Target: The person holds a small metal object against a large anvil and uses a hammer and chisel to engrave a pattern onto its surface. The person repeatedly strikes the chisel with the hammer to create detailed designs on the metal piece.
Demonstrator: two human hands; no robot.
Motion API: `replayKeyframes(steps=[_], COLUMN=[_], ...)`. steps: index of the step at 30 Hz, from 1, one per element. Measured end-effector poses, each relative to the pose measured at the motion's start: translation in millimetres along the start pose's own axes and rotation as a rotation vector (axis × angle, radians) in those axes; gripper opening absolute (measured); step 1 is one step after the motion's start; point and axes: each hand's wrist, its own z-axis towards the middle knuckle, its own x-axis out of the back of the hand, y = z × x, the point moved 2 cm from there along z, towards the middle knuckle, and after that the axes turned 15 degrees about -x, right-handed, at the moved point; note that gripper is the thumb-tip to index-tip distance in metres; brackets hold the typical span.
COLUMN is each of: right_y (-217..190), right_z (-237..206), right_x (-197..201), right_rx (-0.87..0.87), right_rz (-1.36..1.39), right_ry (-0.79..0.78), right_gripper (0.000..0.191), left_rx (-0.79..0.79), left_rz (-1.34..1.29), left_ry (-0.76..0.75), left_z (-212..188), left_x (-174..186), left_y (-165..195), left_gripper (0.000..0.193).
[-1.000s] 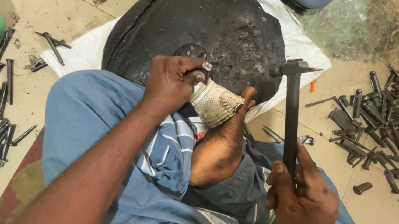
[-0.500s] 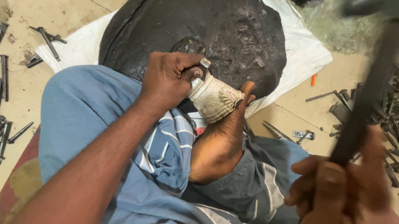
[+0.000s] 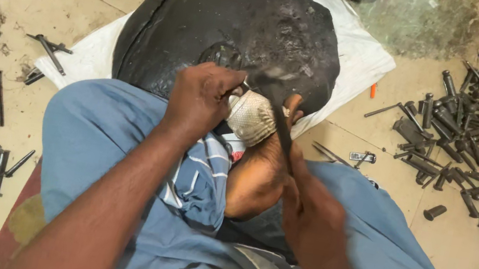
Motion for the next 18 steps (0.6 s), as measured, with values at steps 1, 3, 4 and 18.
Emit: replayKeyframes(steps=[1, 3, 4, 18], right_y=[3.5, 9.3, 13.3, 30.5], right_z=[-2.9, -5.8, -8.8, -35.0], right_x=[-0.4, -4.8, -6.6, -48.6], right_rx=[-0.006, -0.018, -0.065, -0.17], right_rz=[0.063, 0.186, 0.31, 0.243], right_ry=[0.051, 0.151, 0.177, 0.169], right_gripper=[0.053, 0.048, 0.049, 0.048], left_rx=[-0.015, -0.05, -0.057, -0.178], left_rz=[-0.018, 0.03, 0.057, 0.279], left_ry=[-0.02, -0.052, -0.072, -0.198], left_z=[0.3, 2.4, 2.5, 10.7], left_x=[-0.3, -1.5, -0.8, -13.1], left_y=[2.0, 5.8, 8.2, 32.2], left_gripper=[0.038, 0.041, 0.042, 0.023])
